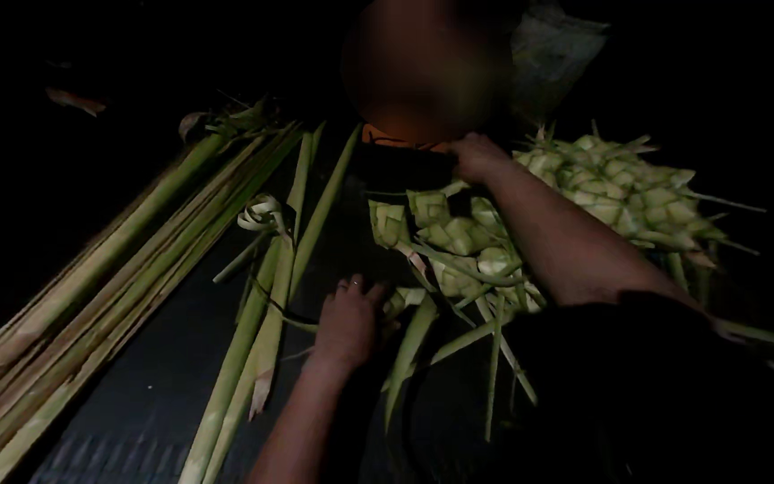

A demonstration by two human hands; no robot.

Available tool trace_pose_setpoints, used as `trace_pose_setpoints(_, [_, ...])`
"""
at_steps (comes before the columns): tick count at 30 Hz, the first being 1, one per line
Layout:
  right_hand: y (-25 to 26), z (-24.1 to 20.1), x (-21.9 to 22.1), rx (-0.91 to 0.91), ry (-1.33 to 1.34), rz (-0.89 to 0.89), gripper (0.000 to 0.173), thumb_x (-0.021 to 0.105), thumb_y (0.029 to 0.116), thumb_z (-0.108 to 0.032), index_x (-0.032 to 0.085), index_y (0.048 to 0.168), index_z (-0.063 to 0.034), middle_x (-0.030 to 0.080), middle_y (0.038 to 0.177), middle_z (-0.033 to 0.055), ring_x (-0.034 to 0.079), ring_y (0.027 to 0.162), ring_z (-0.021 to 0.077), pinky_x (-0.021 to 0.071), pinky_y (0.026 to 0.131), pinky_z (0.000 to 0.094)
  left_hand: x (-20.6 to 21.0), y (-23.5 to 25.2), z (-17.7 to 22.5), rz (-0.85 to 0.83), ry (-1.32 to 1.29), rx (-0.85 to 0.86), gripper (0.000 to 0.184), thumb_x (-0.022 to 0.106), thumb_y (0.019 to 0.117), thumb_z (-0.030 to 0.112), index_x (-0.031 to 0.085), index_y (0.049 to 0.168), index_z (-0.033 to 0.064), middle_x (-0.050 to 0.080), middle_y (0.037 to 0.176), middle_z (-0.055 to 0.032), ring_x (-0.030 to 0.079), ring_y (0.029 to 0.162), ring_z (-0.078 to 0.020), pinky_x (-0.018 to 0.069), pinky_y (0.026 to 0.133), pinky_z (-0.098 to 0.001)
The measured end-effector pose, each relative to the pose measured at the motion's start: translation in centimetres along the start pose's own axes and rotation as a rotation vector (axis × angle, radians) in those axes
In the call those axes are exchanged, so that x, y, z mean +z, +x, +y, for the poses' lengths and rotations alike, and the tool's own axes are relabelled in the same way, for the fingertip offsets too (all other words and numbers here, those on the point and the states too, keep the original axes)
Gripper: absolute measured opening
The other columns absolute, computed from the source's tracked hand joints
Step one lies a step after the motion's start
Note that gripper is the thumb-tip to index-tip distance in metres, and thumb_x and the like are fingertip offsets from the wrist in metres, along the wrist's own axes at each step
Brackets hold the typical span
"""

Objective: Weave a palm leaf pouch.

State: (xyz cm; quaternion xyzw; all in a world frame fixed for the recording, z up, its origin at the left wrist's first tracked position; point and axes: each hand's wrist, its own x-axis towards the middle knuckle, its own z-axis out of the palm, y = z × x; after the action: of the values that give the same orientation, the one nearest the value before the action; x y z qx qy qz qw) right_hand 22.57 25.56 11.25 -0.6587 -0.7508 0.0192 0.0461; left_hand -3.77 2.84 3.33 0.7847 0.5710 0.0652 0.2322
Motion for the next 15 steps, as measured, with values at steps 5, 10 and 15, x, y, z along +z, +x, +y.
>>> trace_pose_setpoints(5, [4.7,1.4,5.2,-0.004,-0.427,-0.259,0.041,0.071,0.0925,-0.009,0.067,0.133,-0.0089,0.043,0.154,0.0269,0.031,0.146,0.0508,0.0274,0.11,0.0758,0.7,-0.1,1.6,-0.016,0.005,-0.043,0.06,0.065,0.0974,0.043,0.05,0.151,0.0193,0.045,0.153,-0.0199,0.041,0.141,-0.0437,0.0394,0.107,-0.0619])
trace_pose_setpoints(10, [6.0,2.0,7.1,0.011,-0.537,-0.283,0.034,0.07,0.0949,-0.015,0.07,0.127,-0.0038,0.049,0.15,0.0253,0.034,0.144,0.0503,0.0262,0.108,0.0781,0.6,0.0,1.4,-0.018,-0.012,-0.075,0.059,0.062,0.0995,0.043,0.048,0.151,0.0176,0.046,0.152,-0.021,0.043,0.14,-0.0439,0.041,0.106,-0.0603])
trace_pose_setpoints(15, [5.2,2.7,3.5,0.071,-0.436,-0.248,0.041,0.068,0.0964,-0.015,0.063,0.135,-0.0039,0.055,0.142,0.0274,0.045,0.137,0.0512,0.0337,0.103,0.0774,1.1,0.0,1.4,0.041,-0.016,-0.071,0.058,0.063,0.0984,0.042,0.051,0.149,0.017,0.049,0.149,-0.0213,0.045,0.138,-0.0442,0.0418,0.105,-0.0605])
